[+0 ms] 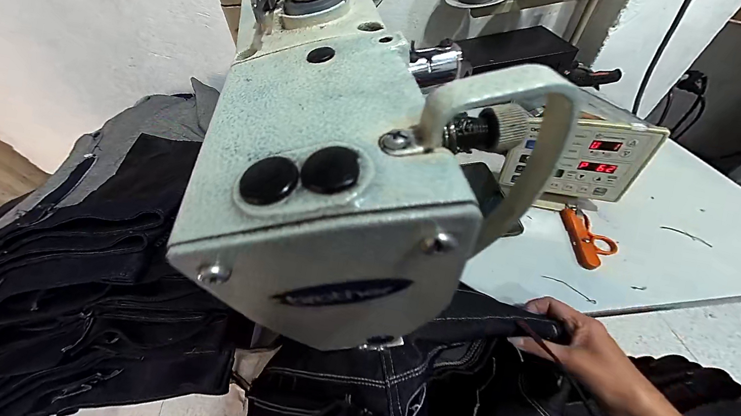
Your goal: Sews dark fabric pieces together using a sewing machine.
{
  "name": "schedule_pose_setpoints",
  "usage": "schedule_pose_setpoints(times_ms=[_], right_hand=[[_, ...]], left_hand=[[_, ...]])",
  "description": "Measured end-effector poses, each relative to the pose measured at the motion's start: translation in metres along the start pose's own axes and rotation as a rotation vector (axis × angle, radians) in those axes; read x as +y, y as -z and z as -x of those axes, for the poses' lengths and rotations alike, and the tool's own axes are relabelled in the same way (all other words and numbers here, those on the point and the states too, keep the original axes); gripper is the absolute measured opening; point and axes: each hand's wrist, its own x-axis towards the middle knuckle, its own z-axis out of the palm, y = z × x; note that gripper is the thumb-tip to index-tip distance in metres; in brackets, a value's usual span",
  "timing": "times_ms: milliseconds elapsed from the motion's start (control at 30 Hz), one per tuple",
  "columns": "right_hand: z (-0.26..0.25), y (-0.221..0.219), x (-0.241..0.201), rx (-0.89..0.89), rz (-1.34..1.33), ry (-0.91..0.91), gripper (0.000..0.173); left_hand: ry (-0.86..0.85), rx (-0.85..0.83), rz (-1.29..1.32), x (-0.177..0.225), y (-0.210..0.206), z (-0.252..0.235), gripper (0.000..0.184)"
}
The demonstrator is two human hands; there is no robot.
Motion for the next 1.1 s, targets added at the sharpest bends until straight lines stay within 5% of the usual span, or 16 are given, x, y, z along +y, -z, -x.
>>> schedule_pose_setpoints(times_ms=[100,233,367,500,1100], right_hand=[[-0.007,-0.006,0.010,-0.034,-0.135,0.094,0.021],[0.020,0.002,0.005,-0.208,-0.132,0.162,0.024],[0.046,0.001,-0.010,-0.152,-0.194,0.248,0.028],[0.020,-0.016,-0.039,0.048,-0.197,0.157,0.016],[-0.020,-0.010,-0.050,0.059,-0.121,0.188,0.020]], left_hand=[[0.044,0.208,0.186,0.007,-0.036,-0.022,0.085],[0.073,0.447,0.207,0.032,-0.049,-0.039,0.069],[0.214,0.458,0.366,0.039,-0.005,-0.050,0.013],[0.215,0.478,0.514,0.014,0.014,-0.096,0.038],[0.096,0.462,0.497,0.009,0.005,-0.093,0.027]])
